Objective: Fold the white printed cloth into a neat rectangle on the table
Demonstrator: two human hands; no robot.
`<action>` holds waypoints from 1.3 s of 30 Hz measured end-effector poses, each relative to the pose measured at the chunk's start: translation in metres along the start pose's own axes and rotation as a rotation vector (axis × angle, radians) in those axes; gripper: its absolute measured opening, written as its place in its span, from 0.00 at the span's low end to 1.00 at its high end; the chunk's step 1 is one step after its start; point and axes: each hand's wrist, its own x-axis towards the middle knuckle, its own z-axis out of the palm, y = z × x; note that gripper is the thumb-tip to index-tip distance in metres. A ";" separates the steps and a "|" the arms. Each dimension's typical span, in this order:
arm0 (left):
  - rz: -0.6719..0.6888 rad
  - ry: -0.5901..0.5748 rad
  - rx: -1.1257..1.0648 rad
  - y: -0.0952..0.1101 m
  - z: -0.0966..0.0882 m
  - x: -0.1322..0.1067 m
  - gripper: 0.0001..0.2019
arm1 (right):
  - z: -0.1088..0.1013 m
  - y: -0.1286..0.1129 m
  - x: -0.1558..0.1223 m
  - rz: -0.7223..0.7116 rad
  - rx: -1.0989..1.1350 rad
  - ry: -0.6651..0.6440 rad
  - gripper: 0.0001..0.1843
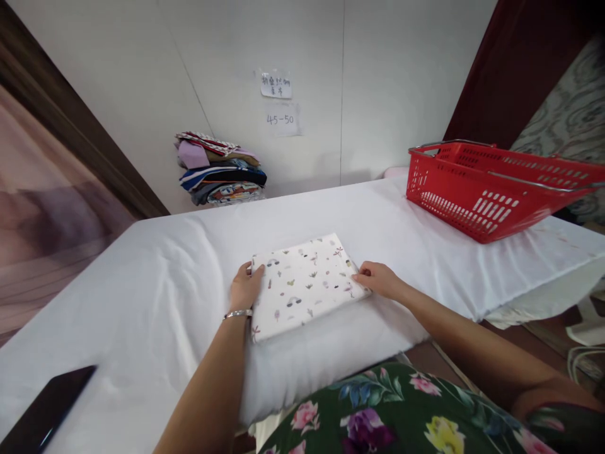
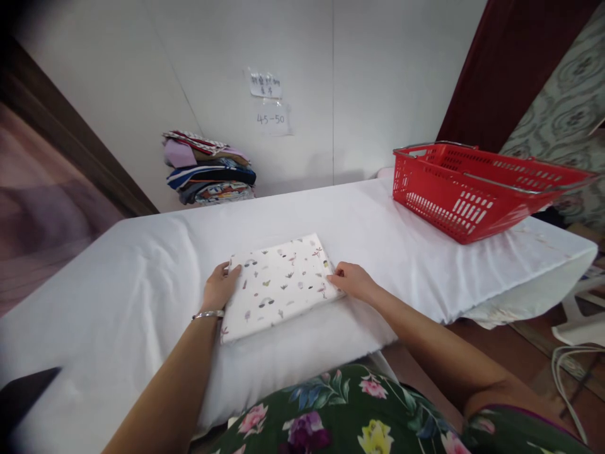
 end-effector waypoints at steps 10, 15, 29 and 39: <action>0.022 0.004 -0.006 -0.004 0.002 0.002 0.27 | 0.004 -0.005 -0.001 0.016 -0.116 0.019 0.14; 0.030 0.002 0.007 -0.004 0.002 0.003 0.27 | 0.006 -0.004 -0.001 -0.036 -0.091 0.071 0.11; 0.037 0.007 0.014 -0.004 0.003 0.003 0.26 | 0.006 0.002 0.001 0.016 -0.153 0.057 0.07; 0.059 0.025 0.017 -0.006 0.004 0.003 0.26 | 0.044 -0.081 -0.007 -0.656 -0.150 -0.180 0.36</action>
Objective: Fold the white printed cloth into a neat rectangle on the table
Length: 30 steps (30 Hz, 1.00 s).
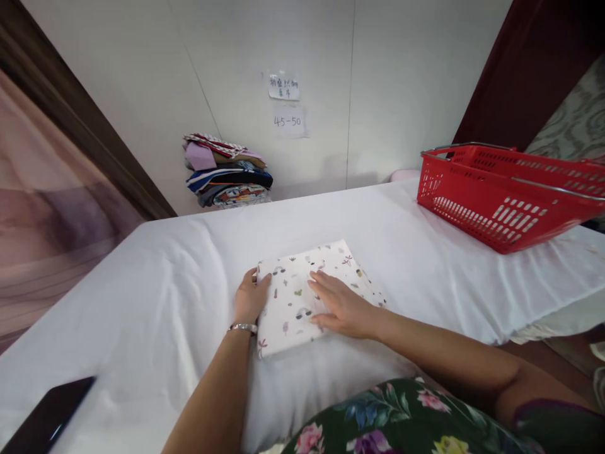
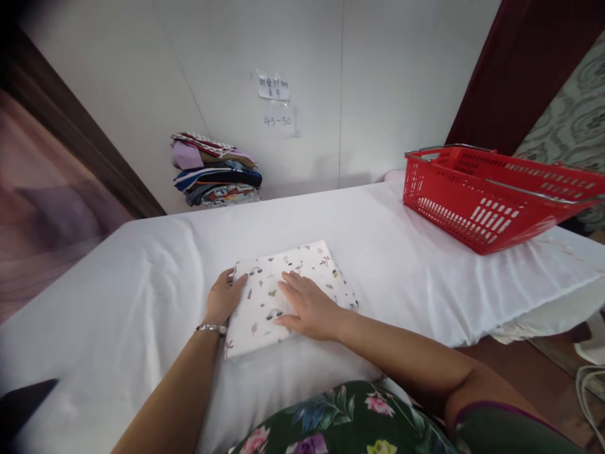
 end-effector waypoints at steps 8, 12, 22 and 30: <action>-0.006 -0.001 -0.010 -0.004 0.006 0.005 0.27 | 0.001 0.055 -0.004 0.229 -0.178 0.014 0.29; -0.011 0.004 -0.013 -0.004 0.006 0.005 0.26 | -0.001 0.054 -0.001 0.249 -0.187 -0.032 0.34; 0.010 0.006 -0.024 -0.005 0.008 0.004 0.26 | -0.005 0.098 0.042 0.300 -0.280 -0.055 0.41; 0.000 0.025 0.004 -0.003 0.008 0.003 0.25 | -0.010 0.094 0.064 0.274 -0.279 -0.051 0.44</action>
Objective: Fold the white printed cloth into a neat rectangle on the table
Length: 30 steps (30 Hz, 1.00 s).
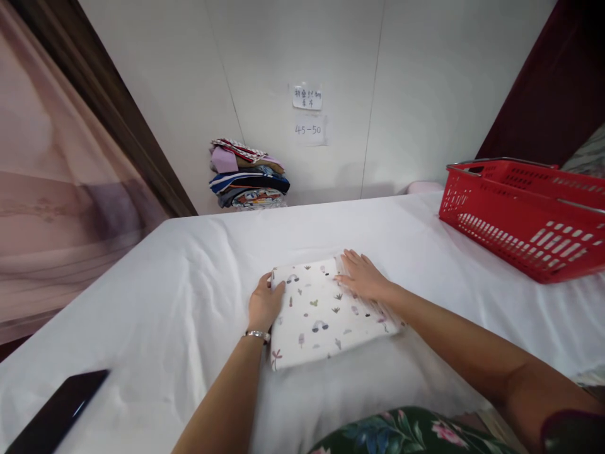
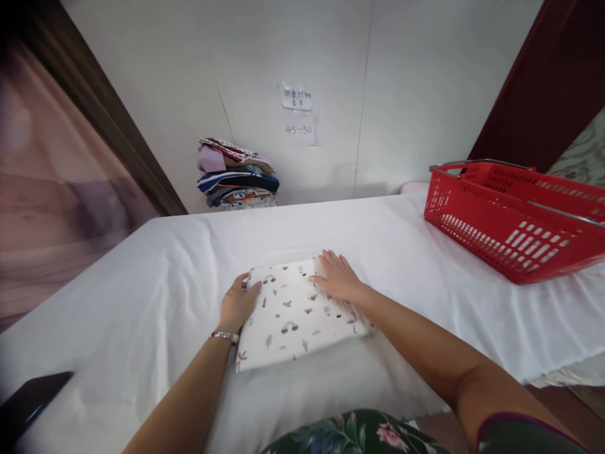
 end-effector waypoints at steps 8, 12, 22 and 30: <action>0.013 -0.003 -0.007 -0.001 0.002 0.000 0.23 | 0.012 0.011 0.042 0.016 -0.078 -0.071 0.44; 0.009 0.015 -0.007 -0.001 0.003 -0.001 0.22 | 0.010 0.013 0.044 0.000 -0.076 -0.074 0.41; 0.015 0.018 -0.043 -0.002 0.002 -0.003 0.20 | 0.007 0.013 0.053 -0.152 -0.063 -0.034 0.30; 0.004 -0.039 -0.181 -0.008 0.003 0.000 0.22 | -0.011 0.024 0.053 -0.145 -0.112 -0.114 0.31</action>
